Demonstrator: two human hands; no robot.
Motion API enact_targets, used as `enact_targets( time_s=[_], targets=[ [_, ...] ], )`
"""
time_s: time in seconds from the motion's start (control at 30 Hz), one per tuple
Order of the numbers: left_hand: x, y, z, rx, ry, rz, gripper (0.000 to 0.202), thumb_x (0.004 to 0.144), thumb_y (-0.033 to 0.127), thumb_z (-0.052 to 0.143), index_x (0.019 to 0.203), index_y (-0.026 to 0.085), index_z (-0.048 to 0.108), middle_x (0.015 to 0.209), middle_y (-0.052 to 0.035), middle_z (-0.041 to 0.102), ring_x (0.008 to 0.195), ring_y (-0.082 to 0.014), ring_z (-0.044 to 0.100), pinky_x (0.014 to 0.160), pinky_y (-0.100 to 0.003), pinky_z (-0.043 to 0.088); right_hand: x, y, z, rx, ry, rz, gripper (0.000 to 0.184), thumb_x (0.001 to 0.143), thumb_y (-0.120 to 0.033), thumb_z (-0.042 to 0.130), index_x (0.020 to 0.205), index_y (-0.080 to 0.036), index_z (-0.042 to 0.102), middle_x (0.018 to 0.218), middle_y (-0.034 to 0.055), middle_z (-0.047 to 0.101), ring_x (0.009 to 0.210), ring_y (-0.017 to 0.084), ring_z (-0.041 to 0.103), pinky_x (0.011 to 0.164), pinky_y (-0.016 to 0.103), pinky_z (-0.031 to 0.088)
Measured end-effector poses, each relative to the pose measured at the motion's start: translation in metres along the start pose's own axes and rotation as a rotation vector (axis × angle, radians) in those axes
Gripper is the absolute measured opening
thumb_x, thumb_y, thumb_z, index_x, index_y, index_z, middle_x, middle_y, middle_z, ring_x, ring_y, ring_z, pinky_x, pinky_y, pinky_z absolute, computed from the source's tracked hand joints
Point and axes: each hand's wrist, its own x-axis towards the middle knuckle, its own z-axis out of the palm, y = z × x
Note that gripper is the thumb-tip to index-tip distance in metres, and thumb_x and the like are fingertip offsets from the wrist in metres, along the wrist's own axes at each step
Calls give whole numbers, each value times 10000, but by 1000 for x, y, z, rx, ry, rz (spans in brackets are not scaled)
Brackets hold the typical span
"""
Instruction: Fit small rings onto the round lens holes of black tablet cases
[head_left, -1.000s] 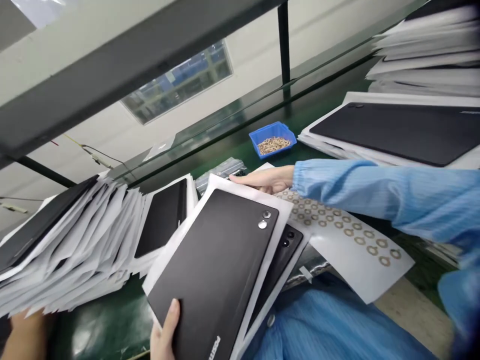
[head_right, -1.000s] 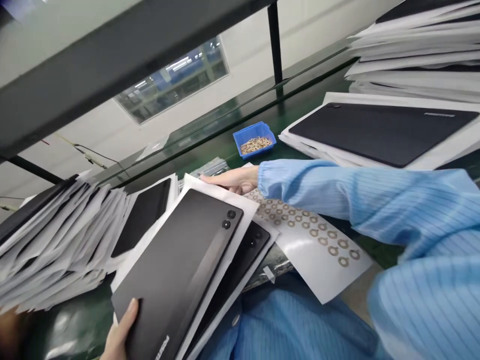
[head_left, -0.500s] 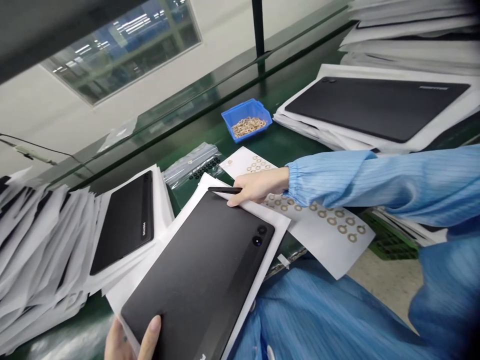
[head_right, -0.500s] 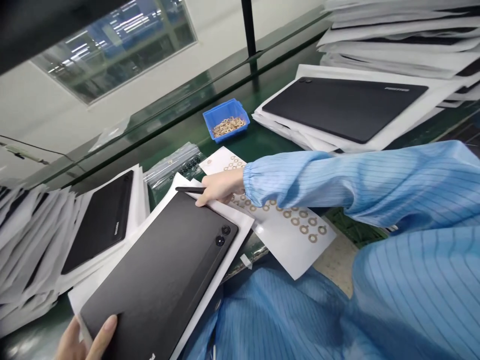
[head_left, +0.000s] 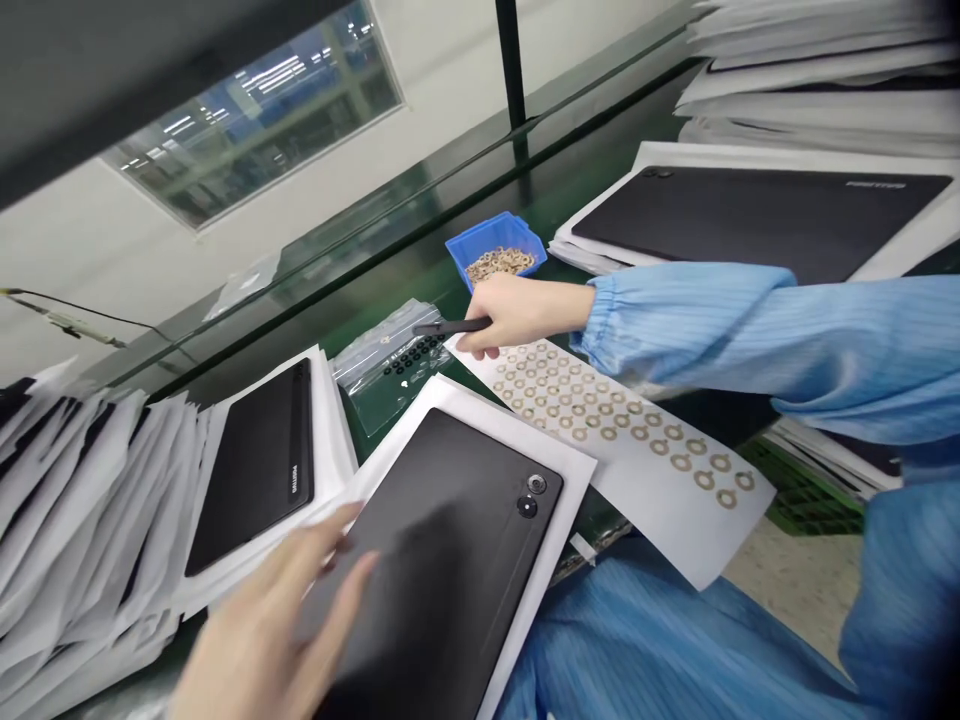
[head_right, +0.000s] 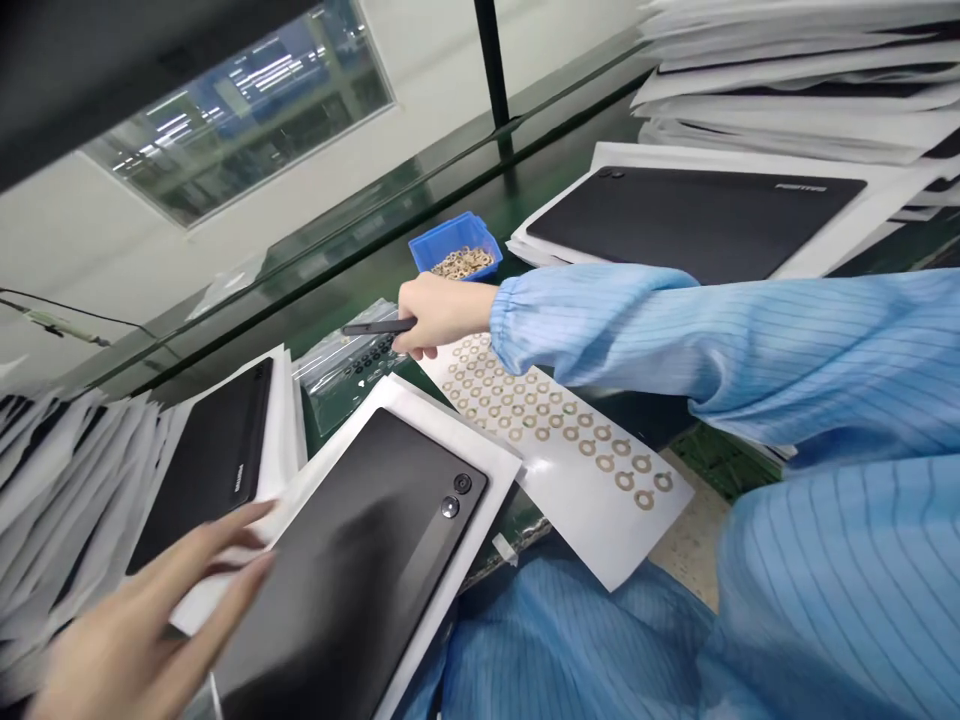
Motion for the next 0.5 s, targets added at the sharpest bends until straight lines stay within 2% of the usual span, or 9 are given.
enact_targets(
  time_s=[0.07, 0.13, 0.2, 0.3, 0.4, 0.5],
  targets=[
    [38, 22, 17, -25, -92, 317, 340, 913, 399, 403, 1222, 271, 468, 1167, -46, 565, 1043, -217, 574, 902, -341, 479, 8, 3, -5, -14, 39, 12, 245, 762, -287, 580, 674, -107, 720, 580, 29, 646, 514, 98, 550, 506, 208, 362],
    [66, 32, 38, -10, -140, 435, 380, 927, 340, 389, 1275, 198, 444, 1326, -86, 457, 1268, -250, 363, 1050, -415, 326, 18, 6, -5, -38, 55, 28, 248, 762, -293, 582, 667, -110, 719, 584, 31, 645, 515, 100, 546, 506, 211, 353],
    [83, 32, 56, -2, -147, 435, 447, 923, 356, 405, 1330, 173, 394, 1412, -96, 358, 1333, -275, 235, 1084, -459, 248, 29, 9, -3, -72, 51, 36, 236, 746, -293, 596, 648, -111, 709, 559, 32, 626, 508, 107, 538, 495, 216, 338],
    [86, 26, 72, -14, -156, 387, 483, 930, 378, 378, 1367, 172, 347, 1444, -108, 302, 1328, -280, 246, 1075, -465, 259, 48, 15, 7, -113, 14, 7, 209, 717, -281, 617, 623, -111, 694, 508, 26, 585, 499, 120, 527, 480, 222, 320],
    [80, 24, 77, -40, -160, 312, 482, 931, 389, 364, 1374, 200, 341, 1458, -127, 261, 1332, -292, 238, 1070, -469, 253, 70, 17, 23, -127, -13, -36, 186, 713, -265, 615, 656, -110, 701, 537, 31, 603, 539, 135, 548, 498, 219, 335],
    [79, 23, 79, -58, -135, 191, 512, 918, 431, 373, 1380, 214, 328, 1473, -163, 195, 1353, -351, 134, 1063, -549, 178, 92, 15, 41, -114, -28, -88, 162, 721, -229, 609, 745, -110, 717, 638, 43, 660, 641, 151, 597, 565, 209, 378]
  ],
)
